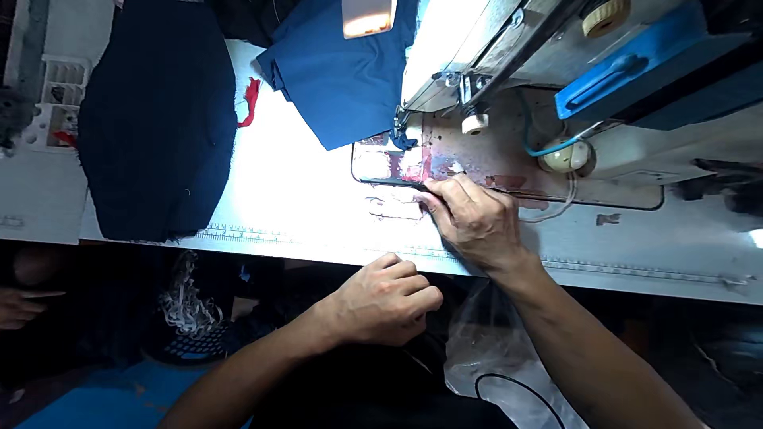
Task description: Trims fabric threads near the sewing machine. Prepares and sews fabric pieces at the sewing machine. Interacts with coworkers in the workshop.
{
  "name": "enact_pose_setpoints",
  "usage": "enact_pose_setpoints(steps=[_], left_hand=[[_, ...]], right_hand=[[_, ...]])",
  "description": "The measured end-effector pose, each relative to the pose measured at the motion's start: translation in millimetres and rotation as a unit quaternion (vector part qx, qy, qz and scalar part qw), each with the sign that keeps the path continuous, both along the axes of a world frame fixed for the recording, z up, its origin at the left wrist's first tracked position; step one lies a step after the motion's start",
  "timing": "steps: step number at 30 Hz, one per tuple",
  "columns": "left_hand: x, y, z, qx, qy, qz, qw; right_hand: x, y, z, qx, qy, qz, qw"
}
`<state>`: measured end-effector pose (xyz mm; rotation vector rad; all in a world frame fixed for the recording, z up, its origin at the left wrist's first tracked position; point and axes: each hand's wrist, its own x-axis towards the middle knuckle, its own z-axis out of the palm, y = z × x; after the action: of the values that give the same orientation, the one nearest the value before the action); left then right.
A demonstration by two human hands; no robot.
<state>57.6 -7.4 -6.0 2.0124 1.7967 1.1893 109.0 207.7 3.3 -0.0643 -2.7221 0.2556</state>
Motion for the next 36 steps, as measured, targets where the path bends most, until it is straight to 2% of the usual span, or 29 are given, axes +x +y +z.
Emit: enact_pose_setpoints(steps=[2,4,7,10,12,13,14,16,17,19,22,27,31,36], left_hand=[[6,2,-3,-0.014,0.009,-0.022,1.000],[12,2,-7,-0.053,0.036,-0.054,0.996],[18,0,-9,-0.113,0.137,-0.064,0.982],[9,-9,12,-0.092,0.141,-0.035,0.985],[-18,-21,30,-0.038,0.117,0.071,0.990],[-41,-28,36,-0.019,0.131,0.148,0.980],[-70,-37,39,-0.013,0.160,0.232,0.959],[-133,-60,38,-0.071,0.190,0.389,0.899],[-164,-72,36,-0.119,0.173,0.448,0.869],[-211,-95,25,-0.158,0.126,0.507,0.838],[-232,-106,15,-0.147,0.071,0.533,0.830],[-240,-110,21,-0.127,0.000,0.527,0.841],[-241,-113,20,-0.098,-0.064,0.546,0.830],[-242,-116,19,-0.069,-0.122,0.524,0.840]], right_hand=[[1,1,1,-0.014,-0.004,-0.027,1.000],[0,5,4,-0.023,-0.053,-0.088,0.994],[-2,15,1,-0.013,-0.097,-0.154,0.983],[-2,16,-2,-0.012,-0.096,-0.181,0.979],[-4,7,-1,-0.012,-0.075,-0.162,0.984],[-6,1,-1,-0.015,-0.064,-0.136,0.989],[-8,-5,-1,-0.019,-0.061,-0.105,0.992],[-13,-14,-4,-0.021,-0.068,-0.066,0.995],[-16,-17,-6,-0.021,-0.072,-0.061,0.995],[-20,-19,-9,-0.024,-0.073,-0.066,0.995],[-22,-19,-13,-0.024,-0.077,-0.084,0.993],[-21,-20,-16,-0.028,-0.062,-0.118,0.991],[-22,-20,-16,-0.031,-0.061,-0.122,0.990],[-22,-21,-16,-0.036,-0.060,-0.125,0.990]])
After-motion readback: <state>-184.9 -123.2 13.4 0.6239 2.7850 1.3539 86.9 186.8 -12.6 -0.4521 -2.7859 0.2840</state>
